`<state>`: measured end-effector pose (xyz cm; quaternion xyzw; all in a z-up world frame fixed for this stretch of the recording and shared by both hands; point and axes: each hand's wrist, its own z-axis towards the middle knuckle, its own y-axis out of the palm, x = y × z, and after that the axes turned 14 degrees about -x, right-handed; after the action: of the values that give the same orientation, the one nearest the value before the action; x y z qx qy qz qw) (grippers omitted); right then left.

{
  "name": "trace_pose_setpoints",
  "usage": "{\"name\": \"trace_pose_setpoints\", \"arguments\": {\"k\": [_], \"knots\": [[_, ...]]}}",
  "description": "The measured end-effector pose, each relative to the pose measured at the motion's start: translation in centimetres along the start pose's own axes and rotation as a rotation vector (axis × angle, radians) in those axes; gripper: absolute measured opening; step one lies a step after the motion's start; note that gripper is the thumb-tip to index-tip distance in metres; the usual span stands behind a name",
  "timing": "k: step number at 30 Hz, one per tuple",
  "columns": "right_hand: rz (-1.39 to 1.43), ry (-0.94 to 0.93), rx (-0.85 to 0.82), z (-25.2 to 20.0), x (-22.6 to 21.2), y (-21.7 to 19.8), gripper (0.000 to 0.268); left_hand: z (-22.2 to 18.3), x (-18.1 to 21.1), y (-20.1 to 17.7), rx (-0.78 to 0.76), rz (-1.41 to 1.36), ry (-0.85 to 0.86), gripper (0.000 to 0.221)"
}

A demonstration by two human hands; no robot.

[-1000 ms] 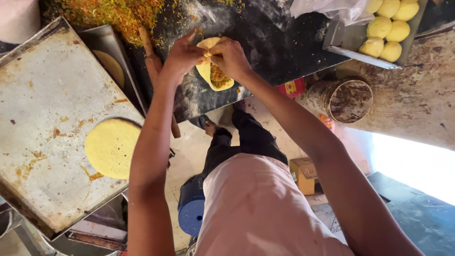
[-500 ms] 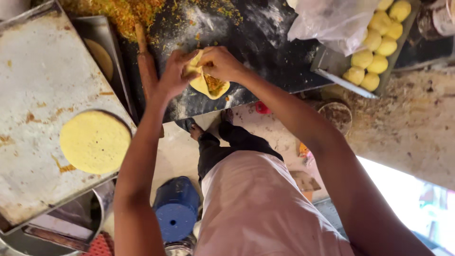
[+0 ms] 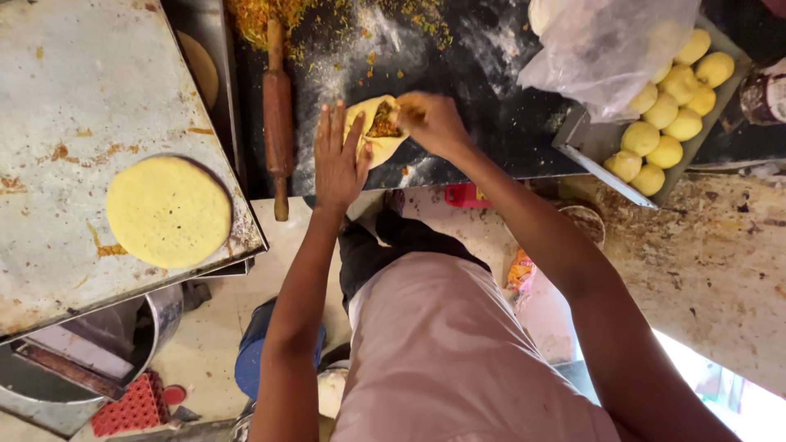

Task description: The person rolls out a piece of dough with a rolling pin, places a handful of filling on the center, and folds the edges together to form a ball before flattening it by hand on a floured surface.

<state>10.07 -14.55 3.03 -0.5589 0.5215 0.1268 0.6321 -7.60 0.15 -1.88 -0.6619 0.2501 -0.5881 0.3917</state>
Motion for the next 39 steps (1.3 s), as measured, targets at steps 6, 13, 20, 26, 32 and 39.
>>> {"name": "trace_pose_setpoints", "arguments": {"k": [6, 13, 20, 26, 32, 39], "knots": [[-0.183, 0.052, -0.048, 2.4, 3.1, 3.7, 0.045, 0.5, -0.8, 1.1, 0.008, 0.089, 0.022, 0.052], [0.031, 0.206, -0.262, 5.4, 3.9, -0.6, 0.029, 0.9, -1.1, 1.5, 0.001, 0.155, -0.02, 0.052], [-0.094, -0.235, 0.284, 2.2, 1.3, -2.6, 0.049, 0.5, -1.5, 2.2, 0.008, 0.233, -0.049, 0.053], [-0.082, -0.031, 0.05, -1.0, 2.2, 3.4, 0.03, 1.3, -2.4, 2.0, -0.04, 0.224, 0.02, 0.055], [-0.065, -0.205, -0.063, 4.1, 3.5, 1.4, 0.027, 1.3, -2.7, 1.7, -0.089, 0.297, 0.056, 0.058], [-0.159, -0.134, 0.063, -1.0, -1.2, 4.3, 0.026, 2.6, -2.6, 0.6, -0.189, 0.195, 0.126, 0.06]]}}
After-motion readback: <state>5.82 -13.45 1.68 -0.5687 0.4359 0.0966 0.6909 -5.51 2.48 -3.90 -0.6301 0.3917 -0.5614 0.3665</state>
